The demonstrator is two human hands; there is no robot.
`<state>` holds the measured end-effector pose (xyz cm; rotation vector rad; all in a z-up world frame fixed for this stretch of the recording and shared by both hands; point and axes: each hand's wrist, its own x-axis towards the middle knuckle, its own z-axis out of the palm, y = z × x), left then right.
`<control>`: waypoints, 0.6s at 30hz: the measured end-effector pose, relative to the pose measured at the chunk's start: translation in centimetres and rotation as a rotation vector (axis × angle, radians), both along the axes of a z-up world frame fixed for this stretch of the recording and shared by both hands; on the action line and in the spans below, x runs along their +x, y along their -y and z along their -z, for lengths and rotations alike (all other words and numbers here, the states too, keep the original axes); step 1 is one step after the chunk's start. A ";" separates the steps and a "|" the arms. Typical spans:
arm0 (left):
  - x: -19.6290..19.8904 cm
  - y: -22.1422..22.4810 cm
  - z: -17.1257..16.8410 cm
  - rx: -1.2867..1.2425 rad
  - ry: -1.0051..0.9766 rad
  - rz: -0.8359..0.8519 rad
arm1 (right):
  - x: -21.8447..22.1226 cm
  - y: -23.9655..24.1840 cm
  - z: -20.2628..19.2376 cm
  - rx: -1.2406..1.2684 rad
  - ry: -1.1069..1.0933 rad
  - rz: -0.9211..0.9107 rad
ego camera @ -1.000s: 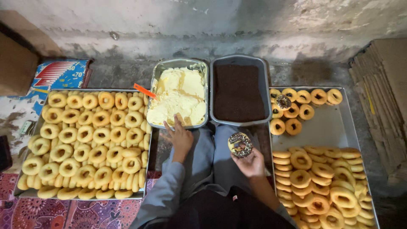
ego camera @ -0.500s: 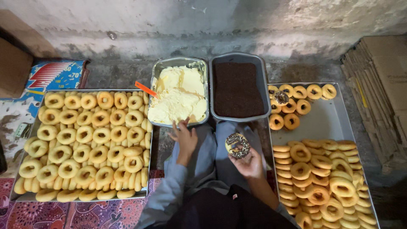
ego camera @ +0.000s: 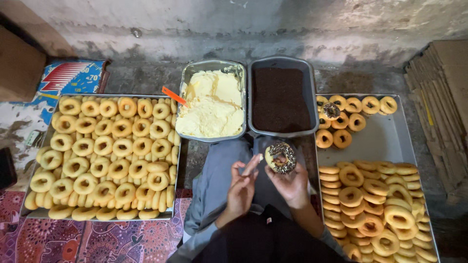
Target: The person repeatedly picks donuts from a tray, dips them into a white cream, then into a dark granular topping, and places them on a second tray. The process is repeated continuously throughout the clip.
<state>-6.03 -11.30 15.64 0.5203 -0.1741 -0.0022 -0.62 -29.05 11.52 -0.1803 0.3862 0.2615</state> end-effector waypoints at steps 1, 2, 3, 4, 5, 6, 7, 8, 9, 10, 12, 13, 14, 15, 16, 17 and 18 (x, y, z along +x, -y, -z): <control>0.0 0.4 0.0 0.038 0.014 -0.012 | 0.1 -0.3 -0.6 0.067 0.049 -0.016; 0.1 0.7 0.0 0.076 0.028 -0.022 | 0.1 -0.7 -1.2 0.133 0.097 -0.030; 0.1 1.0 0.0 0.114 0.042 -0.032 | 0.1 -1.0 -1.8 0.199 0.146 -0.044; 0.0 1.3 0.1 0.092 0.049 -0.032 | 0.1 -1.2 -2.4 0.115 0.072 -0.018; -0.1 1.5 0.2 0.070 0.057 -0.033 | 0.2 -1.4 -2.9 0.032 -0.001 0.009; -0.3 1.7 0.3 0.048 0.064 -0.033 | 0.1 -1.6 -3.4 -0.052 -0.076 0.036; -0.3 1.9 0.4 0.047 0.069 -0.031 | 0.2 -1.8 -3.8 -0.051 -0.054 0.040; -0.4 2.0 0.5 0.047 0.073 -0.030 | 0.2 -2.0 -4.0 -0.050 -0.033 0.042; -0.5 2.1 0.6 0.047 0.078 -0.030 | 0.1 -2.1 -4.1 -0.048 -0.012 0.044; -0.5 2.2 0.8 0.062 0.063 -0.029 | 0.1 -2.2 -4.2 -0.037 -0.005 0.039; -0.5 2.3 1.0 0.092 0.034 -0.028 | 0.1 -2.3 -3.9 -0.016 0.009 0.030; -0.4 2.3 1.0 0.153 0.054 -0.044 | 0.0 -2.3 -3.7 -0.050 0.047 0.000; -0.3 2.3 1.0 0.213 0.076 -0.061 | 0.1 -2.3 -3.5 -0.085 0.086 -0.030; -0.3 2.3 0.9 0.274 0.097 -0.077 | 0.1 -2.2 -3.2 -0.120 0.125 -0.061; -0.4 2.3 0.7 0.460 0.132 -0.133 | 0.1 -2.2 -2.9 0.001 0.219 -0.074; -0.5 2.3 0.3 0.646 0.167 -0.187 | 0.1 -2.2 -2.7 0.122 0.312 -0.087; -0.7 2.4 -0.2 0.832 0.202 -0.241 | 0.2 -2.1 -2.5 0.245 0.404 -0.099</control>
